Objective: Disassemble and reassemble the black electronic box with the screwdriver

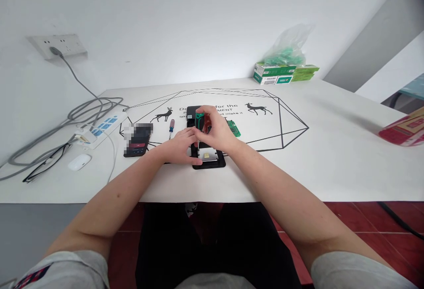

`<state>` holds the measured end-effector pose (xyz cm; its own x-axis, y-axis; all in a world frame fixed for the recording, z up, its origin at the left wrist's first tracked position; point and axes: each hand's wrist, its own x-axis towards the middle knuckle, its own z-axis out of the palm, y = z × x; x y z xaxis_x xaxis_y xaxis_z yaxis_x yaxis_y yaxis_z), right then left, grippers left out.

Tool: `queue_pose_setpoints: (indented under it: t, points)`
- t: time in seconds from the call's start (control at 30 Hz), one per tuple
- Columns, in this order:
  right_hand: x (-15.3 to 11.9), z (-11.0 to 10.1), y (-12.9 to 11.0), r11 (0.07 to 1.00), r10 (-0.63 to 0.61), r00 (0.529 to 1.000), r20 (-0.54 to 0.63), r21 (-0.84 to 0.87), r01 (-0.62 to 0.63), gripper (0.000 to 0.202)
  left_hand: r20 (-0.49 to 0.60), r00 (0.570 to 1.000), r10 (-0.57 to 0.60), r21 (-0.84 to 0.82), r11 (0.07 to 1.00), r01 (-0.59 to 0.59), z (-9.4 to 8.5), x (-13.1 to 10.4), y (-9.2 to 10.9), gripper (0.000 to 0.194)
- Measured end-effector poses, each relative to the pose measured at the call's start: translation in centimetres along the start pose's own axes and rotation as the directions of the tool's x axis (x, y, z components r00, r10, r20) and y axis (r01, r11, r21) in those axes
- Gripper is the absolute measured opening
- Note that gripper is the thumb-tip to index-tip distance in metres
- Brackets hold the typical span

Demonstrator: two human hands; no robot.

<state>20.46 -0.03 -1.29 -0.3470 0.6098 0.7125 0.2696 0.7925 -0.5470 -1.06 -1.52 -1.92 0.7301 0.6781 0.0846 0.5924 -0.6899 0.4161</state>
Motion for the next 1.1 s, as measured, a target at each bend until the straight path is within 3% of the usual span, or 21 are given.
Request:
queue_pose_setpoints:
  t: [0.13, 0.5, 0.73, 0.97, 1.1]
  points:
    - [0.0, -0.1, -0.1, 1.000, 0.009, 1.000, 0.006, 0.025, -0.009, 0.047, 0.039, 0.999, -0.031, 0.006, 1.000, 0.031, 0.2, 0.0, 0.3, 0.061]
    - [0.2, -0.3, -0.4, 0.997, 0.006, 0.999, 0.046, 0.075, -0.010, 0.045, 0.016, 0.996, -0.090, -0.024, 0.996, 0.090, 0.7, 0.4, 0.0, 0.058]
    - [0.5, 0.1, 0.0, 0.951, 0.060, 0.998, -0.035, 0.307, -0.047, 0.032, 0.016, 0.997, -0.078, -0.012, 0.997, 0.079, 0.6, 0.6, -0.1, 0.056]
    - [0.6, -0.5, -0.5, 0.862, 0.090, 0.986, 0.138, 0.485, -0.147, 0.043, 0.023, 0.998, -0.061, 0.002, 0.998, 0.061, 0.7, 0.7, -0.7, 0.061]
    - [0.5, -0.8, -0.6, 0.816, 0.129, 0.966, 0.224, 0.530, -0.232, 0.049, 0.018, 0.998, -0.060, 0.004, 0.998, 0.060, 0.8, 0.8, -1.1, 0.076]
